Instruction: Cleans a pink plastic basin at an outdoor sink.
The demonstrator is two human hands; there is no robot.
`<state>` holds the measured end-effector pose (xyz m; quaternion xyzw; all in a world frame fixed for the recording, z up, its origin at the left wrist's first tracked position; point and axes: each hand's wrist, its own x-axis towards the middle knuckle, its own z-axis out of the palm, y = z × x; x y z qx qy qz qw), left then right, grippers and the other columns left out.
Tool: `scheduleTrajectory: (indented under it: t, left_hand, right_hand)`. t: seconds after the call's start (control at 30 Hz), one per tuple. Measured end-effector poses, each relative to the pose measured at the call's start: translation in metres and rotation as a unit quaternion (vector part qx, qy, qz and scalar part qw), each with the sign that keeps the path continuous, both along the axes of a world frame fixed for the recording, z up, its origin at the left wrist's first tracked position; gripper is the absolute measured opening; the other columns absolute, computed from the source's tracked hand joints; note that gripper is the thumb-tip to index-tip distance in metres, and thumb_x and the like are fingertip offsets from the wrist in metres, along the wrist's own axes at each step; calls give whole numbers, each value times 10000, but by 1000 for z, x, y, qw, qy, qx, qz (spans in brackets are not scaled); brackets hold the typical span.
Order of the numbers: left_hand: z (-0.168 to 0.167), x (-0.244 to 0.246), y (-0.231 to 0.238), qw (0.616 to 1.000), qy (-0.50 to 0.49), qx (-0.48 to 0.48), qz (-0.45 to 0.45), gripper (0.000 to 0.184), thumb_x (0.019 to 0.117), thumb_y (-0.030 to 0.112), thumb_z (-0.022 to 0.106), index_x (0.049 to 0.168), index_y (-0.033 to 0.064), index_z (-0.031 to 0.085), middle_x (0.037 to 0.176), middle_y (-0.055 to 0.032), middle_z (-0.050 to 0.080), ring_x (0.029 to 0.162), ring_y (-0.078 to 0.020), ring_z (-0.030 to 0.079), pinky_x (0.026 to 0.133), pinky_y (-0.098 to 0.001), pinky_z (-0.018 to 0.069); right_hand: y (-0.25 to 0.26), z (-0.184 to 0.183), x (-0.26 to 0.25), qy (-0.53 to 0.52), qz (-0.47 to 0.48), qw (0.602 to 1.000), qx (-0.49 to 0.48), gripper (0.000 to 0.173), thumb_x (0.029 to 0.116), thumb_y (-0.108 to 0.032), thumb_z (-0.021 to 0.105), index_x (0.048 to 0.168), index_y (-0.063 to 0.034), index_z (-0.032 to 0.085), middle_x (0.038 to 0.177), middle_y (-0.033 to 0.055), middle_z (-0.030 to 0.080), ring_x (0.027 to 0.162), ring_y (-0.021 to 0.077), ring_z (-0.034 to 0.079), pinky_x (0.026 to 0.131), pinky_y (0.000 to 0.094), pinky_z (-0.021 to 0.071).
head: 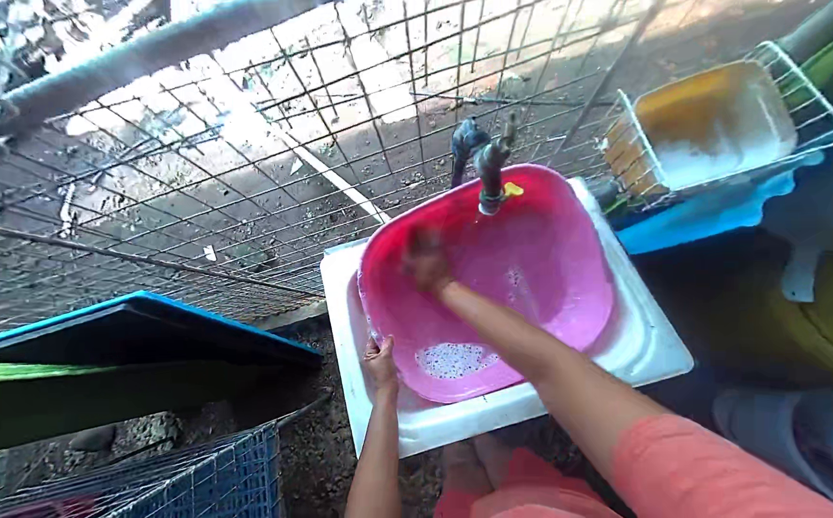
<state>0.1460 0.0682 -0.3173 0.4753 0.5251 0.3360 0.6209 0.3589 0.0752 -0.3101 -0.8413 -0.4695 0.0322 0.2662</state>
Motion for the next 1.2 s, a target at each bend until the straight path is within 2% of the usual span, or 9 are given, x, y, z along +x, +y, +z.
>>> scheduleTrajectory:
  t: [0.1,0.23,0.4,0.47,0.63,0.8,0.97,1.1,1.2]
  left_hand:
    - [5,-3,2,999,42,-2,11,129,921,-65,613,1043,-108,617,851,-85,670,749,-58,647,733,-248,569]
    - [6,-4,0,999,49,-5,12,114,918,-81,586,1029,-103,607,823,-69,643,716,-49,631,700,-233,563]
    - [-2,-2,1,999,51,14,4,119,867,-91,587,981,-91,621,784,-58,640,690,-37,618,672,-222,545]
    - [2,5,1,998,59,14,-12,205,888,-96,582,1086,-132,623,885,-115,666,762,-49,623,734,-226,541]
    - [-1,14,1,994,72,73,-19,250,853,-83,595,1083,-175,631,965,-201,680,843,-105,630,807,-254,527]
    - [4,7,1,994,87,58,-41,193,844,-86,596,1020,-156,634,867,-139,665,754,-65,610,741,-241,528]
    - [3,3,3,993,96,42,-58,183,828,-98,606,1008,-124,633,828,-92,657,712,-44,612,692,-234,537]
    - [2,4,3,995,75,43,-42,189,835,-83,590,1014,-123,636,831,-86,660,718,-40,613,692,-228,536]
    - [1,7,0,995,73,49,-42,185,817,-74,581,988,-123,633,819,-78,655,713,-27,610,692,-218,533]
  right_hand:
    - [34,5,-36,28,182,983,-19,553,1054,-325,519,1488,18,506,1596,234,415,1536,407,293,1276,576,158]
    - [2,30,54,-60,291,955,18,501,966,-203,680,1418,-6,593,1531,170,526,1470,329,434,1255,510,249]
    - [-111,65,194,-98,161,977,-95,441,962,-166,638,1377,-16,618,1467,190,573,1417,371,482,1181,559,353]
    - [-157,74,212,-110,88,970,-201,519,1002,-120,571,1503,-13,488,1618,193,396,1529,399,307,1235,595,256]
    - [-260,20,128,-18,-50,932,-358,725,963,-53,566,1548,177,204,1635,396,134,1541,538,119,1239,678,97]
    - [-277,41,70,88,-44,899,-428,715,1002,-159,513,1530,205,196,1596,444,169,1527,576,99,1228,699,36]
    - [-230,36,178,-90,-3,964,-250,692,983,-98,567,1567,113,263,1668,306,185,1566,468,132,1266,622,108]
    - [-234,-23,90,-3,-99,968,-231,720,999,-260,490,1585,81,251,1646,321,237,1547,503,164,1223,707,104]
    - [-213,-35,3,58,86,974,-200,639,994,-272,515,1561,-2,394,1607,238,395,1525,443,293,1220,678,187]
